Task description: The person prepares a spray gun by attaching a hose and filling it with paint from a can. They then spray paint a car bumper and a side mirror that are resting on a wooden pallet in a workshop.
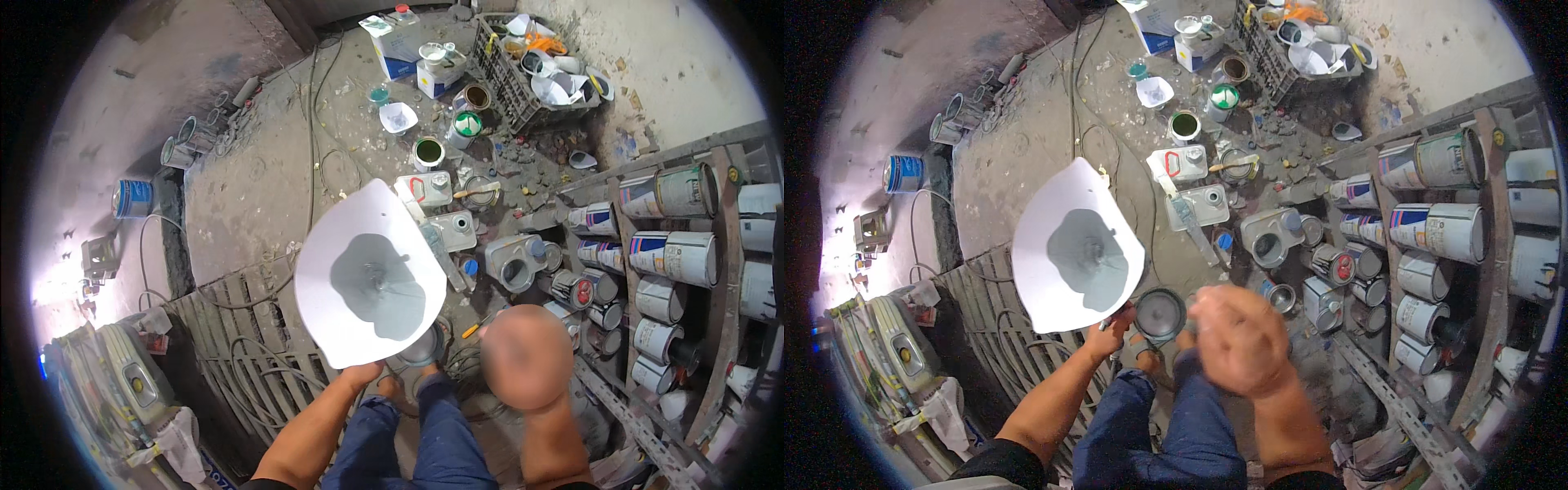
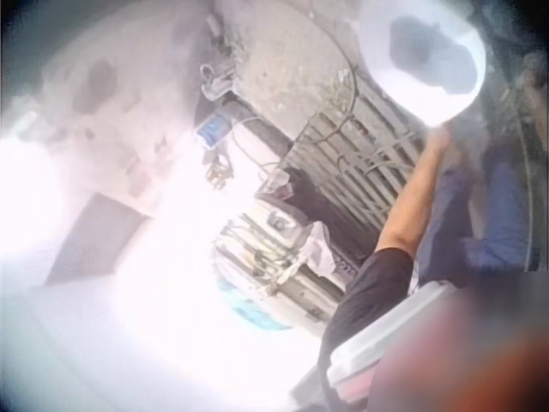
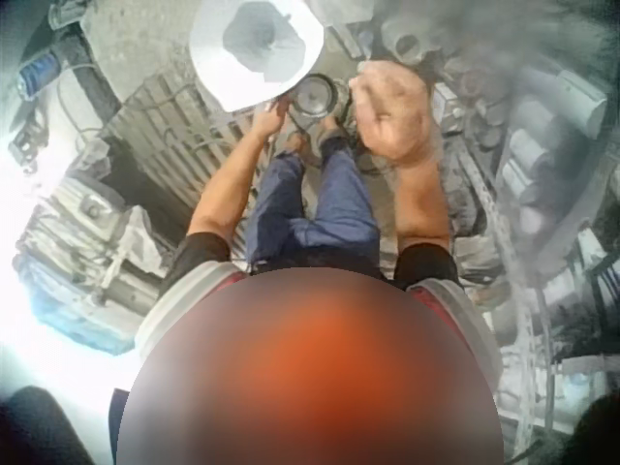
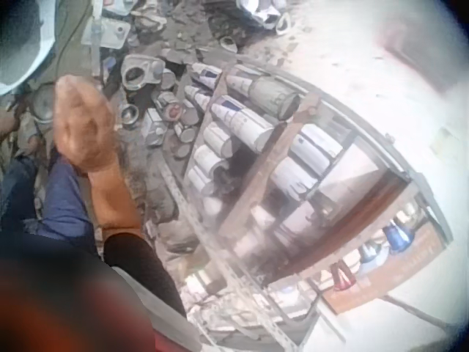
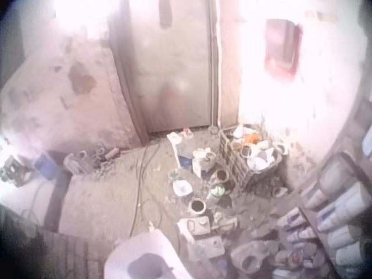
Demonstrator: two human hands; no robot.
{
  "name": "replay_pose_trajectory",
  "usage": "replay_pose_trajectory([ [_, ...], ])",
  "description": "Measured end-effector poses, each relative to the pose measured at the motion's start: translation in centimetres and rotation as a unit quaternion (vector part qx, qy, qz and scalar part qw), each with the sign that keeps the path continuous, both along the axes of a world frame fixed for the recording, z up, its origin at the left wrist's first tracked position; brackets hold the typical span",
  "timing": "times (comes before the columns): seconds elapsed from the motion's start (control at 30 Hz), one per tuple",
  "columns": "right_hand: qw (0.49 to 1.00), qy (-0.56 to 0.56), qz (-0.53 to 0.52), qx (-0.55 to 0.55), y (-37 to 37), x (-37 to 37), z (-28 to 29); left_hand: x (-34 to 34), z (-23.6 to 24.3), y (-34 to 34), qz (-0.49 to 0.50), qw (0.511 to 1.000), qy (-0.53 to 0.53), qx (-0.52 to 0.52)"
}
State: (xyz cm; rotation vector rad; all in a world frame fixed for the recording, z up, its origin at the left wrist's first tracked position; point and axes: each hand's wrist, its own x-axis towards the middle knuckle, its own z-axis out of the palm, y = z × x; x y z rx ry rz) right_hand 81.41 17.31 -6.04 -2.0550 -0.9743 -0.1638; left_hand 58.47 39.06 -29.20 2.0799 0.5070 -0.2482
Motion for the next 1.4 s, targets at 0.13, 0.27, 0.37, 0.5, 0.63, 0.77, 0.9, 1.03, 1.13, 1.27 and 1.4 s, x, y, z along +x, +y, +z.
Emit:
replay_pose_trajectory([
  [0.13, 0.999, 0.013, 0.03, 0.018, 1.2, -2.2, 2.8, -0.1, 1.1, -0.9, -0.097, 0.986, -0.086, 0.106],
  [0.27, 0.994, 0.02, 0.094, 0.053, 3.0, -5.7, 5.0, 0.5, 2.4, -1.0, -0.01, 0.999, 0.034, -0.026],
  [0.37, 0.993, 0.034, 0.083, 0.075, 6.0, -7.0, 5.6, 1.8, 4.4, -1.3, 0.065, 0.989, 0.008, -0.134],
  [0.5, 0.997, -0.001, 0.059, 0.047, 8.1, -7.0, 5.7, 2.6, 6.7, -0.9, 0.134, 0.963, -0.021, -0.234],
  [0.63, 0.997, -0.017, 0.074, 0.022, 8.6, -6.7, 6.5, 1.6, 5.4, -0.5, 0.101, 0.983, -0.053, -0.145],
  [0.77, 0.999, -0.02, 0.034, 0.027, 8.2, -6.1, 7.7, 1.4, 5.0, -0.2, 0.07, 0.991, -0.088, -0.066],
  [0.9, 0.991, 0.128, -0.032, -0.013, 6.8, -6.1, 9.2, 1.5, 5.7, 0.1, 0.051, 0.993, -0.098, -0.035],
  [1.03, 0.892, 0.335, -0.047, 0.299, 6.4, -6.0, 7.9, 2.9, 8.6, 0.1, 0.09, 0.985, -0.066, -0.135],
  [1.13, 0.872, 0.382, -0.1, 0.288, 5.3, -5.4, 7.2, 3.2, 9.3, 0.3, 0.09, 0.982, -0.039, -0.162],
  [1.27, 0.86, 0.405, -0.102, 0.293, 3.2, -4.4, 6.4, 3.0, 9.1, 0.2, 0.083, 0.982, -0.034, -0.164],
  [1.4, 0.846, 0.395, -0.159, 0.321, 1.5, -3.5, 6.0, 3.3, 8.3, -0.1, 0.082, 0.979, -0.02, -0.184],
])
